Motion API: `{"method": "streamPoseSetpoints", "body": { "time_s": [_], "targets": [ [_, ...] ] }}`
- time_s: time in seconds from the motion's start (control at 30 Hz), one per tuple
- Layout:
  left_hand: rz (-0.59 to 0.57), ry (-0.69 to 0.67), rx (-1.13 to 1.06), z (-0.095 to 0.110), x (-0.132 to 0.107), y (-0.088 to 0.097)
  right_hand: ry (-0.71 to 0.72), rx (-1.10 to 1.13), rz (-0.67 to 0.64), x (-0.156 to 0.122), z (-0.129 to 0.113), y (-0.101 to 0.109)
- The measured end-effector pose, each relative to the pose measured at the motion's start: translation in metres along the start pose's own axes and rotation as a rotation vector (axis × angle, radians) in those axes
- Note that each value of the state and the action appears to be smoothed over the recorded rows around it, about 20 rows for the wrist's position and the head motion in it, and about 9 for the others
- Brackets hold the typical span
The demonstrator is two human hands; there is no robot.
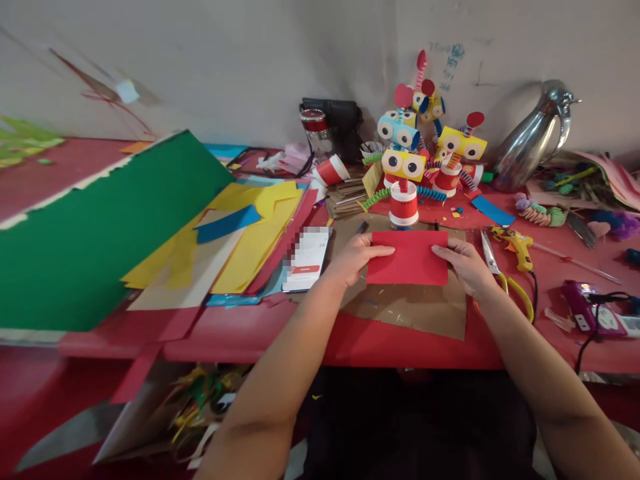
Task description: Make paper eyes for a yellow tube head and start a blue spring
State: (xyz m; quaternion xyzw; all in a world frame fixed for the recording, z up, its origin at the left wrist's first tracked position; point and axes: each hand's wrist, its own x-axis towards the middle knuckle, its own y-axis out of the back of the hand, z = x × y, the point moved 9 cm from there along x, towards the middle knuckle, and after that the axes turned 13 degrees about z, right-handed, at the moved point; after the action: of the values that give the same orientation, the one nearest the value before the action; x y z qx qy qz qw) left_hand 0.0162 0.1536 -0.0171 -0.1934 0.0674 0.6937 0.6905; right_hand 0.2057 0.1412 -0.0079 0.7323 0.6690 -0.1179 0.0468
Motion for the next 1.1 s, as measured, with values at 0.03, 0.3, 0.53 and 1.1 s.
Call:
{"method": "streamPoseSetpoints", "body": {
  "time_s": [0.03, 0.3, 0.53, 1.1],
  "targets": [
    [0.002, 0.008, -0.006, -0.002, 0.0, 0.001, -0.003, -0.013, -0.01, 0.0, 0.0, -0.001],
    [0.013, 0.02, -0.031, -0.009, -0.004, -0.003, -0.044, 0.025, -0.075, -0.005, 0.004, -0.009],
    [-0.013, 0.059, -0.035, -0.011, -0.006, -0.004, 0.001, -0.027, -0.054, -0.002, 0.004, -0.007],
    [0.185, -0.209, 0.074, 0.013, 0.003, 0.022, 0.08, -0.244, -0.035, 0.006, 0.008, 0.003]
  ]
}}
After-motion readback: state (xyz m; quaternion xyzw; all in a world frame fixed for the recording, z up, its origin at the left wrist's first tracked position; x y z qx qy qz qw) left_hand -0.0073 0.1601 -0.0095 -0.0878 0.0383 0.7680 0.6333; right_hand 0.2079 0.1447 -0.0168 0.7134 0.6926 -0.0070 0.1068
